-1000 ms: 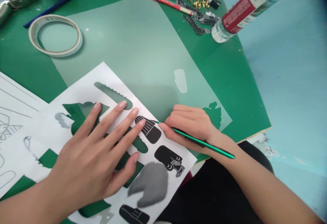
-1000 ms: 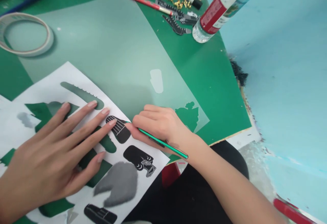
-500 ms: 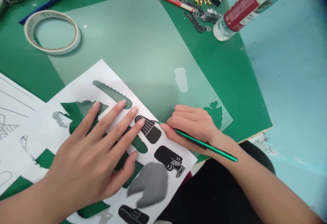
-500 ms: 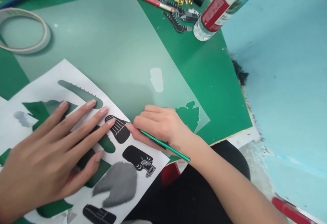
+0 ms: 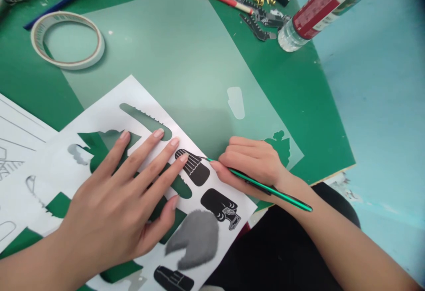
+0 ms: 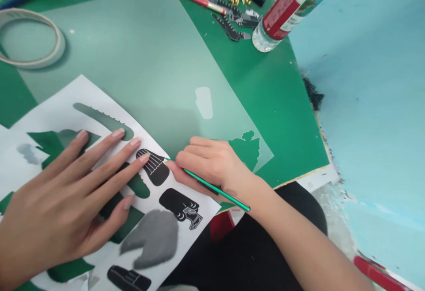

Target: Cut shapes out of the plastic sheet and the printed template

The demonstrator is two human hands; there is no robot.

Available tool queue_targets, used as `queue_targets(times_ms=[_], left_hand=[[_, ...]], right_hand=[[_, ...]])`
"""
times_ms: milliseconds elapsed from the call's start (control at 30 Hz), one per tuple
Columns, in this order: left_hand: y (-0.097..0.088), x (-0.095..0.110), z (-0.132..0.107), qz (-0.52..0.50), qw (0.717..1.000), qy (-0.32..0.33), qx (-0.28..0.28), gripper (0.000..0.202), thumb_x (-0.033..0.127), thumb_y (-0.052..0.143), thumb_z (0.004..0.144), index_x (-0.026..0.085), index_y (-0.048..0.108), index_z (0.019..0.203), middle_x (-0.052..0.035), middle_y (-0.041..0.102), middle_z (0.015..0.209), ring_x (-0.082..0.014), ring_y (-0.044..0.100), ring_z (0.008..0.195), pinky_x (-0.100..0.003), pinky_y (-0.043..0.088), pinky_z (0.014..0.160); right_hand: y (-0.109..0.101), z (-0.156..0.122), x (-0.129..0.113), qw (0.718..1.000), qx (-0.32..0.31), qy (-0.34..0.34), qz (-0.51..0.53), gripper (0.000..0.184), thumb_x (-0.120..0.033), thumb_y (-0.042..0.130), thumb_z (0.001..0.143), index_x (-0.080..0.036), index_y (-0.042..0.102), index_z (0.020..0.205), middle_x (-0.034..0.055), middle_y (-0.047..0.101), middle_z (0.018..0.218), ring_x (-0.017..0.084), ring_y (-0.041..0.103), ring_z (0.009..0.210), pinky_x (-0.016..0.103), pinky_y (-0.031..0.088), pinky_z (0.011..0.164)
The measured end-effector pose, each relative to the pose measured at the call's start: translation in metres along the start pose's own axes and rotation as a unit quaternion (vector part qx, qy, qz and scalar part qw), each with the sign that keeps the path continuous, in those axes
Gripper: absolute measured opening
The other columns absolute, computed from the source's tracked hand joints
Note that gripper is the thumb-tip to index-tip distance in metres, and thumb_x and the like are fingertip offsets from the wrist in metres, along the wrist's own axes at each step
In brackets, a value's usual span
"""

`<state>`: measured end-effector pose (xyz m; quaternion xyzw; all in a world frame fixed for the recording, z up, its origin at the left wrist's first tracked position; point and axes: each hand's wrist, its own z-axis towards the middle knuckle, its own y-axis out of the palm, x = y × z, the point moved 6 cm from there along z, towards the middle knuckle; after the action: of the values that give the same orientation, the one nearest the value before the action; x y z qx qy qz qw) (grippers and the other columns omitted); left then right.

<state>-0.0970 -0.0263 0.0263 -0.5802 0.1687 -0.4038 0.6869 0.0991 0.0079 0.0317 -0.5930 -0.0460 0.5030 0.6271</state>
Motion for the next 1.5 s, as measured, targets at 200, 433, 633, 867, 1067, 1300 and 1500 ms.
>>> queue_targets(times_ms=[200,433,633,867,1067,1300,1500], left_hand=[[0.0004,-0.0004,0.0007,-0.006,1.000,-0.005,-0.003,0.052,0.026,0.058,0.100,0.008,0.059,0.149,-0.0169,0.054,0.160,-0.0468,0.050,0.148,-0.071,0.038,0.122],[0.0005,0.0001,0.0005,-0.002,1.000,-0.002,0.000,0.051,0.027,0.056,0.101,0.007,0.060,0.148,-0.0171,0.053,0.161,-0.0470,0.051,0.148,-0.072,0.038,0.121],[0.0006,-0.0001,0.0006,-0.010,1.000,-0.010,0.001,0.051,0.028,0.056,0.102,0.008,0.060,0.148,-0.0167,0.052,0.161,-0.0471,0.050,0.148,-0.072,0.037,0.121],[-0.0003,0.0002,0.0016,-0.005,1.000,-0.006,0.006,0.050,0.028,0.057,0.102,0.008,0.061,0.147,-0.0165,0.055,0.159,-0.0471,0.052,0.147,-0.072,0.040,0.119],[-0.0004,0.0007,0.0019,-0.003,1.000,-0.007,0.005,0.049,0.028,0.056,0.102,0.008,0.061,0.146,-0.0169,0.054,0.159,-0.0475,0.053,0.146,-0.073,0.041,0.118],[-0.0012,0.0005,0.0029,0.000,1.000,-0.007,0.008,0.047,0.029,0.056,0.103,0.008,0.063,0.144,-0.0165,0.056,0.158,-0.0476,0.055,0.144,-0.074,0.043,0.116],[-0.0012,0.0003,0.0030,-0.002,1.000,-0.010,0.009,0.047,0.029,0.056,0.103,0.008,0.063,0.145,-0.0167,0.055,0.158,-0.0476,0.055,0.145,-0.073,0.042,0.117]], right_hand=[[-0.0014,-0.0024,0.0011,1.000,-0.008,0.007,0.008,0.035,-0.012,0.060,0.103,-0.023,0.040,0.075,-0.0034,0.039,0.067,0.014,0.028,0.067,0.031,0.032,0.060],[-0.0006,-0.0065,0.0030,1.000,-0.010,0.011,0.020,0.033,-0.012,0.063,0.102,-0.023,0.043,0.077,-0.0030,0.039,0.069,0.014,0.029,0.067,0.031,0.032,0.061],[0.0007,-0.0079,0.0049,0.999,-0.015,0.015,0.031,0.032,-0.012,0.064,0.101,-0.023,0.043,0.078,-0.0030,0.039,0.070,0.014,0.029,0.067,0.031,0.032,0.062],[-0.0013,-0.0082,0.0038,1.000,-0.014,0.006,0.017,0.035,-0.012,0.064,0.100,-0.023,0.041,0.076,-0.0030,0.039,0.069,0.014,0.030,0.066,0.032,0.032,0.061],[-0.0026,-0.0068,0.0022,1.000,-0.008,-0.007,0.001,0.036,-0.011,0.063,0.100,-0.023,0.042,0.074,-0.0029,0.041,0.066,0.014,0.033,0.063,0.032,0.032,0.059],[-0.0013,-0.0086,0.0025,1.000,-0.012,0.008,0.002,0.035,-0.013,0.061,0.102,-0.023,0.042,0.073,-0.0029,0.043,0.065,0.014,0.035,0.061,0.033,0.032,0.059],[-0.0024,-0.0076,0.0013,1.000,-0.013,0.009,0.005,0.036,-0.011,0.062,0.101,-0.023,0.042,0.073,-0.0032,0.043,0.065,0.014,0.035,0.061,0.033,0.032,0.059]])
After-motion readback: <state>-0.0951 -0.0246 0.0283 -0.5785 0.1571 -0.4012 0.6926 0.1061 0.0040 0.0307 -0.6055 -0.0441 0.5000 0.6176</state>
